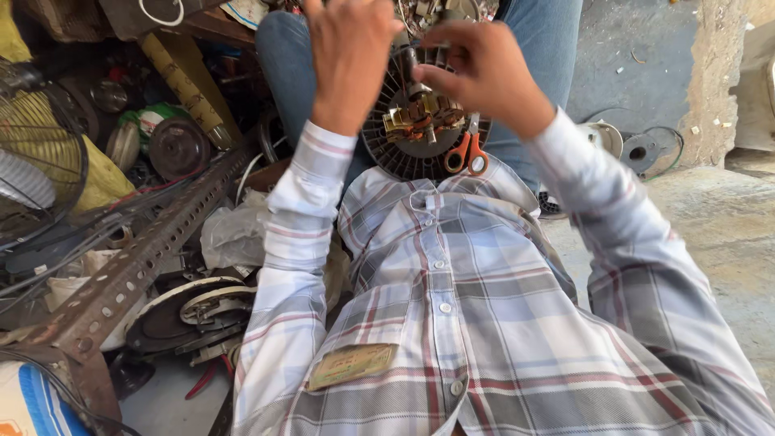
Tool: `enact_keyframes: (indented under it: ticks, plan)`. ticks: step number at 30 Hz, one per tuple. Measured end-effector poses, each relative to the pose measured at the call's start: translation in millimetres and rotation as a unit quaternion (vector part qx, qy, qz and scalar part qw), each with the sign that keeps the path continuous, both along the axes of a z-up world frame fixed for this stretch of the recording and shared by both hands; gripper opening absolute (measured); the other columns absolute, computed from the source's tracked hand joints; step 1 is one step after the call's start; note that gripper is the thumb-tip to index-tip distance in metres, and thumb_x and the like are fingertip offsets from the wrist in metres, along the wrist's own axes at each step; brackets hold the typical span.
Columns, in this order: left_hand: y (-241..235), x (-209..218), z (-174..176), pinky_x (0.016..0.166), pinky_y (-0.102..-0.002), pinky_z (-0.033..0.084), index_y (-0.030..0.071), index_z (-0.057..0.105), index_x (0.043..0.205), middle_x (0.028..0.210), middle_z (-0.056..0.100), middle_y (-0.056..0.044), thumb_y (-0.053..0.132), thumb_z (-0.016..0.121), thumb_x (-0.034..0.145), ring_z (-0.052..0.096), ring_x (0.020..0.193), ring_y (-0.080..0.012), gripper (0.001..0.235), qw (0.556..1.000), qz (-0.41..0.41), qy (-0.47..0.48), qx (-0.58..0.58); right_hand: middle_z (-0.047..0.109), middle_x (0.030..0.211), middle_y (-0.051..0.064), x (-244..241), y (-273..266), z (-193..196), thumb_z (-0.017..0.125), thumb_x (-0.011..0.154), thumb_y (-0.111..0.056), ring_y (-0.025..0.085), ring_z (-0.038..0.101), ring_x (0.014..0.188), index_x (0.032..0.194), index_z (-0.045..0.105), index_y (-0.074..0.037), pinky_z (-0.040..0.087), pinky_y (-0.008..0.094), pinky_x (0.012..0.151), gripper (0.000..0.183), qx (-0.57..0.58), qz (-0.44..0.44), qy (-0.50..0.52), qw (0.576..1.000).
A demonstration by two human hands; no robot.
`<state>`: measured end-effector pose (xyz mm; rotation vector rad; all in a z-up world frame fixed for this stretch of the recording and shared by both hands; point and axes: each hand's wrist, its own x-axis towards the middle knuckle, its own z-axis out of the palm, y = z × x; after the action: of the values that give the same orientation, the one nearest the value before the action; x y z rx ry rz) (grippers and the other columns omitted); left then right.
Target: The person works on a fan motor stator, pulling and securing thin copper wires around the internal coils by hand.
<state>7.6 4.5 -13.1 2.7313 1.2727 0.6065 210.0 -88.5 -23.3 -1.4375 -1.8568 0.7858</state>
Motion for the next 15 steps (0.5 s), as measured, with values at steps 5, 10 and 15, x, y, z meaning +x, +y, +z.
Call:
enact_keyframes:
  ticks: [5,10,15]
  plan:
    - [-54.7,11.8,48.2,0.108,-0.052,0.039,0.007,0.069,0.09,0.092,0.062,-0.008,0.022,0.078,0.098,0.063,0.097,-0.0266,0.019,0.996,-0.018,0.014,0.087,0.07,0.085,0.004,6.1,41.0,-31.8,0.078,0.094,-0.001,0.007,0.058,0.078,0.101,0.072,0.004,0.048,0.028,0.07,0.011,-0.126,0.147,0.231,0.954]
    - [-75.8,4.5,51.2,0.111,-0.056,0.037,0.009,0.07,0.09,0.085,0.058,-0.005,0.02,0.077,0.096,0.06,0.086,-0.0225,0.014,0.998,0.01,-0.025,0.055,0.072,0.096,-0.002,12.0,23.2,-25.3,0.074,0.094,0.004,0.004,0.066,0.086,0.116,0.071,0.003,0.054,0.023,0.079,0.021,-0.207,0.172,0.297,0.916]
    - [-37.4,-2.3,19.9,0.1,-0.052,0.04,0.008,0.07,0.091,0.085,0.063,-0.004,0.022,0.077,0.096,0.062,0.084,-0.0223,0.017,0.993,0.041,-0.055,0.094,0.058,0.08,-0.005,1.3,35.5,-16.9,0.073,0.088,0.003,0.003,0.056,0.074,0.122,0.074,0.001,0.047,0.021,0.073,0.034,-0.28,0.163,0.341,0.882]
